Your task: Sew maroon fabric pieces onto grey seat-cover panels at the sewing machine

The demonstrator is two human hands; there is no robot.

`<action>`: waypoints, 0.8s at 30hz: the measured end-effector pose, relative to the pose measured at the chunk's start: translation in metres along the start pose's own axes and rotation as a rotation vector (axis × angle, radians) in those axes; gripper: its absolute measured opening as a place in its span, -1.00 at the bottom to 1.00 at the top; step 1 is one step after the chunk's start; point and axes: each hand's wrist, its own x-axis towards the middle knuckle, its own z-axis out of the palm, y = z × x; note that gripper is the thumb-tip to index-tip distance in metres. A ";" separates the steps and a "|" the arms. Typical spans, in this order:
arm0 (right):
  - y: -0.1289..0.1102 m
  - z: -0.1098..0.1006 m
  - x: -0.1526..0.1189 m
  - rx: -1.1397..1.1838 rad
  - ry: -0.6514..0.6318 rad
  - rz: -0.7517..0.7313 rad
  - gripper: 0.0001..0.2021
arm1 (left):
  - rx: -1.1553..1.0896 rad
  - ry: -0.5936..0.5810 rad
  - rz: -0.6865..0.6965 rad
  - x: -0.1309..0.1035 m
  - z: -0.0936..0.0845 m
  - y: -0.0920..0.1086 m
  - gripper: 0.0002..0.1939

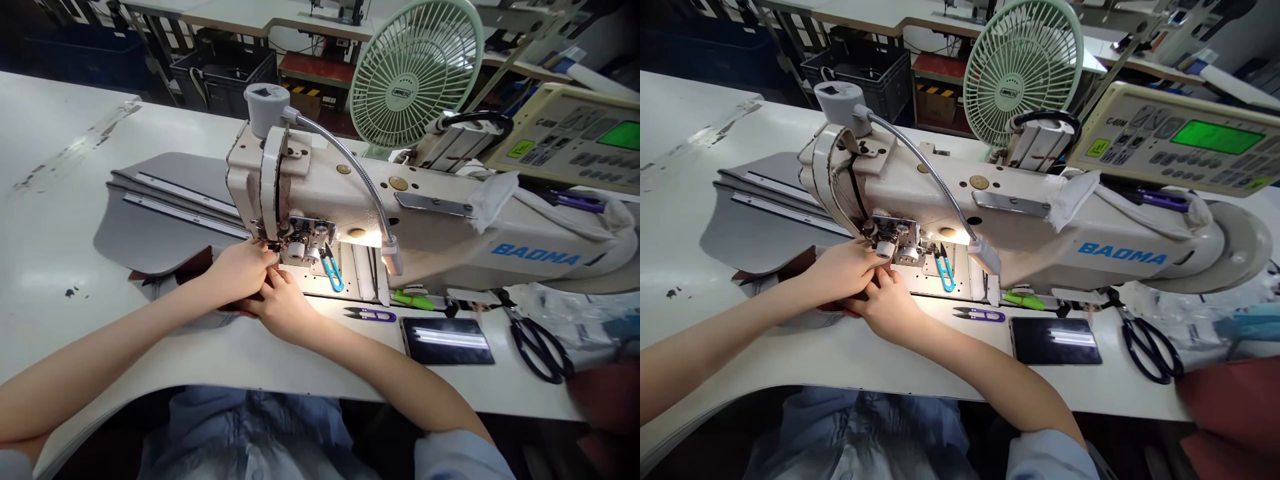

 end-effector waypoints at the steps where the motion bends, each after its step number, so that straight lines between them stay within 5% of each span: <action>1: -0.002 -0.004 0.003 0.026 -0.001 0.027 -0.72 | 0.019 0.013 0.026 -0.007 -0.004 -0.001 -0.72; 4: -0.012 -0.023 0.009 0.173 -0.076 0.091 -0.75 | 0.096 0.056 0.051 -0.032 -0.019 -0.008 -0.59; 8: -0.029 -0.039 -0.005 0.343 -0.159 0.038 -0.64 | -0.008 0.157 0.069 -0.054 -0.026 -0.012 -0.69; 11: -0.039 -0.030 -0.033 0.285 -0.130 0.001 -0.56 | -0.086 0.343 0.121 -0.062 -0.013 -0.002 -0.70; 14: -0.048 -0.010 -0.049 0.166 -0.106 0.015 -0.51 | -0.090 0.392 0.266 -0.070 0.009 0.009 -0.69; 24: -0.043 0.010 -0.025 0.005 -0.011 0.008 -0.53 | -0.133 0.424 0.226 -0.075 0.037 -0.009 -0.61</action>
